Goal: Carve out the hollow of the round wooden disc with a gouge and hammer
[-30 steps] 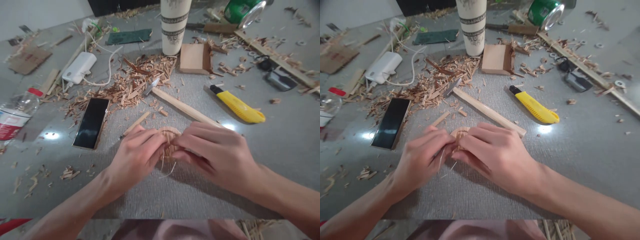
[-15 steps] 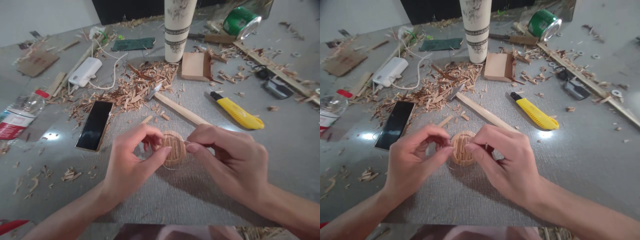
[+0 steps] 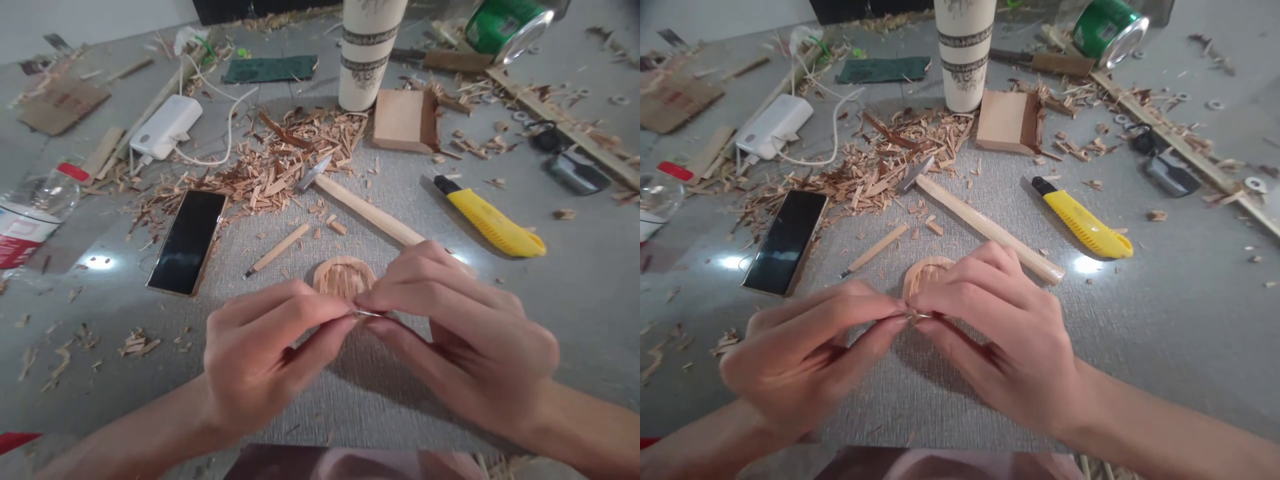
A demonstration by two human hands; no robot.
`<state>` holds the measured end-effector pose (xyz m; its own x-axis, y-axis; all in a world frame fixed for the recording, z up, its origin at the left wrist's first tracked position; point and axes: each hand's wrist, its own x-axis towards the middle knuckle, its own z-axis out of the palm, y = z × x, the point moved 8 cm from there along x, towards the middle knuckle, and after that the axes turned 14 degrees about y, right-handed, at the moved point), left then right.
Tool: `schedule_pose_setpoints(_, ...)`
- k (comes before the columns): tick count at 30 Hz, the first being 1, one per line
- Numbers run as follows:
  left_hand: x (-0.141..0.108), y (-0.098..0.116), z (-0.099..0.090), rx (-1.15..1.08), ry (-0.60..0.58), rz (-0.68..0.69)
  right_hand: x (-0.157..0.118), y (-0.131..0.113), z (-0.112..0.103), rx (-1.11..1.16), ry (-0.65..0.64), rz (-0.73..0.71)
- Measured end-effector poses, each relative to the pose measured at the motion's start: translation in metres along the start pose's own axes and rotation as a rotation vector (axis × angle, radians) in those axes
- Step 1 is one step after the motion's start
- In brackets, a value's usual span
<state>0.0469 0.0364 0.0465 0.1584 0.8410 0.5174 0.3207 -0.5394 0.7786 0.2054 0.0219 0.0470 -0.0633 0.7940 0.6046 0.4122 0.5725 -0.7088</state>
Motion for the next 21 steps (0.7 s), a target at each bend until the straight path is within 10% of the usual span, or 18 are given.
schedule_pose_setpoints(21,0.0075,0.0019,0.0006,-0.255,-0.060,-0.031,-0.0038,-0.0059,-0.0027,0.152,-0.027,-0.020)
